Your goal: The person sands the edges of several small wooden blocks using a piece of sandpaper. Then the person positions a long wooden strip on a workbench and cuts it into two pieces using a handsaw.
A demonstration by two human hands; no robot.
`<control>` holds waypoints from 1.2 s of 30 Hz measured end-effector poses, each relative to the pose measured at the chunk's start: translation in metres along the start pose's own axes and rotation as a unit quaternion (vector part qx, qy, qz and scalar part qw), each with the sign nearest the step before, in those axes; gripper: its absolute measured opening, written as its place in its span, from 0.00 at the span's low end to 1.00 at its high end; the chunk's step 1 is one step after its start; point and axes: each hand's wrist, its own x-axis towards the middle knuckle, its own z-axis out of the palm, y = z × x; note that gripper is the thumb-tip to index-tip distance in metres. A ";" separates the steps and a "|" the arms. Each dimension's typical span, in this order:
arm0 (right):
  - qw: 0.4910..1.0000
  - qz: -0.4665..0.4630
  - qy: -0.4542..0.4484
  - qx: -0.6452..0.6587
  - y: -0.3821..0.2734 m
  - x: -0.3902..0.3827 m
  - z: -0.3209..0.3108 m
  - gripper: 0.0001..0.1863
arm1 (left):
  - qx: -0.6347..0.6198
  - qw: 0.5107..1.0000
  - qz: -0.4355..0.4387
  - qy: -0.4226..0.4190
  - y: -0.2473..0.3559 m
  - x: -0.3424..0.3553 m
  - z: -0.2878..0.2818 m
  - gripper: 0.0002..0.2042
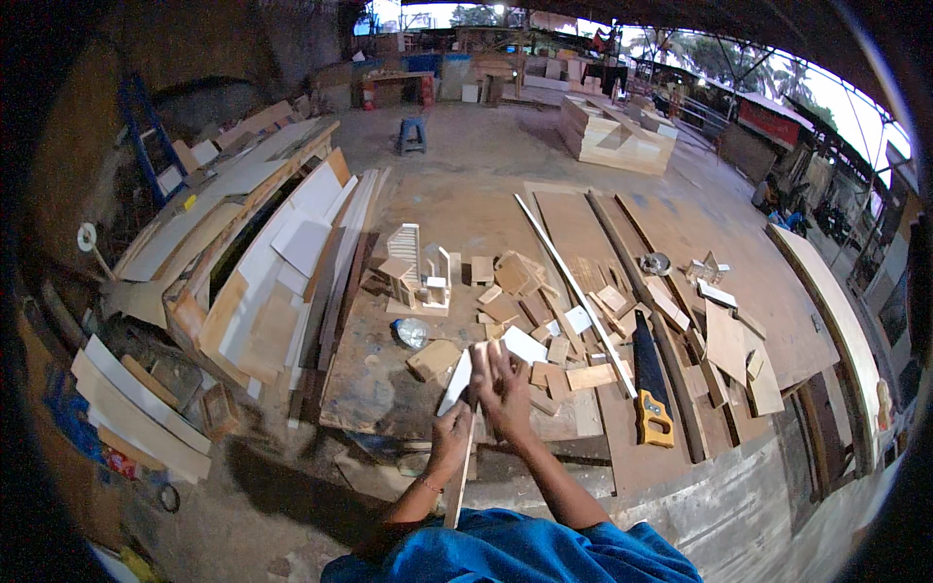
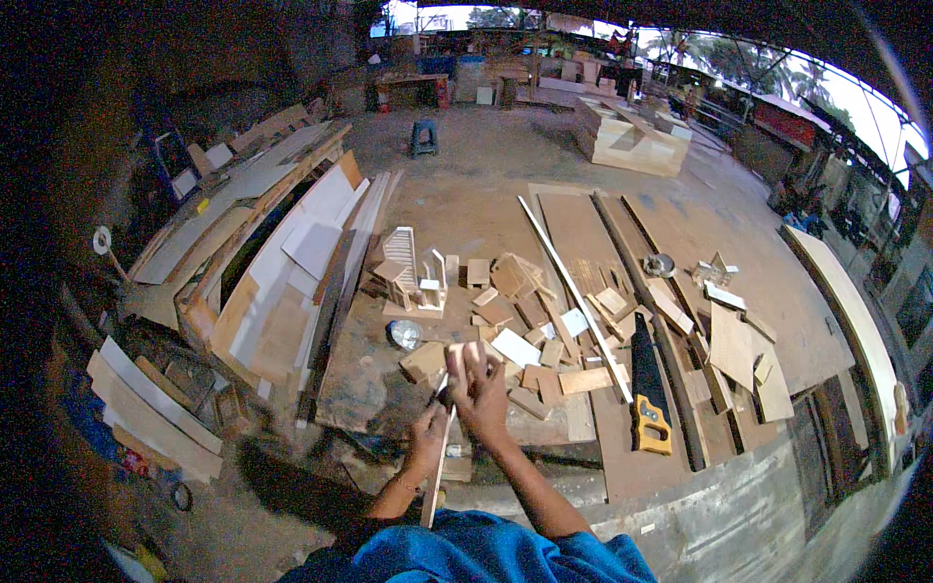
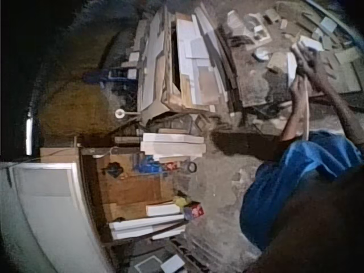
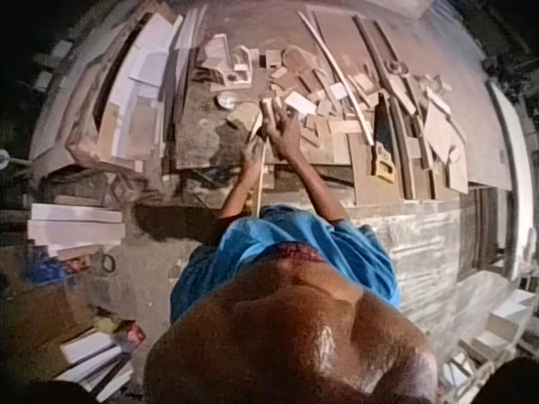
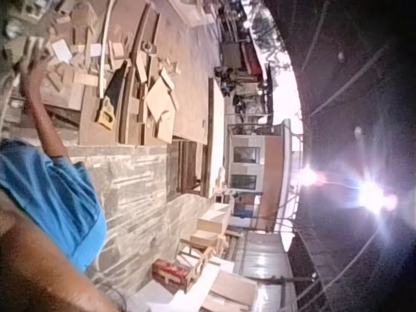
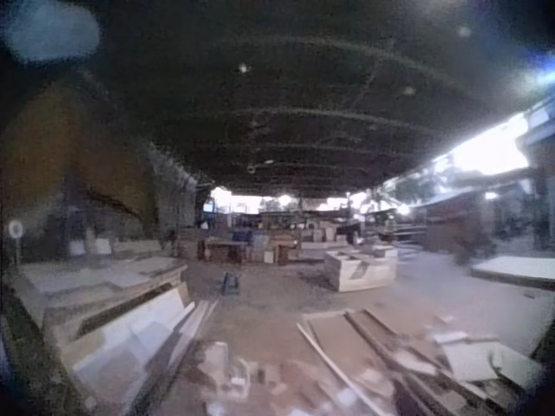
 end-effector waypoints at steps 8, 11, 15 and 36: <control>0.999 -0.032 0.000 -0.004 -0.027 0.002 0.064 0.28 | -0.085 0.996 -0.015 -0.019 -0.024 0.076 -0.051 0.06; 0.998 -0.039 0.027 -0.035 -0.034 0.020 0.086 0.28 | -0.092 0.995 0.024 -0.027 -0.028 0.101 -0.068 0.08; 0.995 -0.016 0.085 -0.049 -0.027 0.086 0.100 0.27 | -0.025 0.997 -0.021 -0.068 -0.018 0.119 -0.082 0.10; 0.994 -0.041 0.087 -0.050 -0.038 0.111 0.171 0.30 | -0.084 0.996 0.033 -0.002 -0.088 0.195 -0.113 0.06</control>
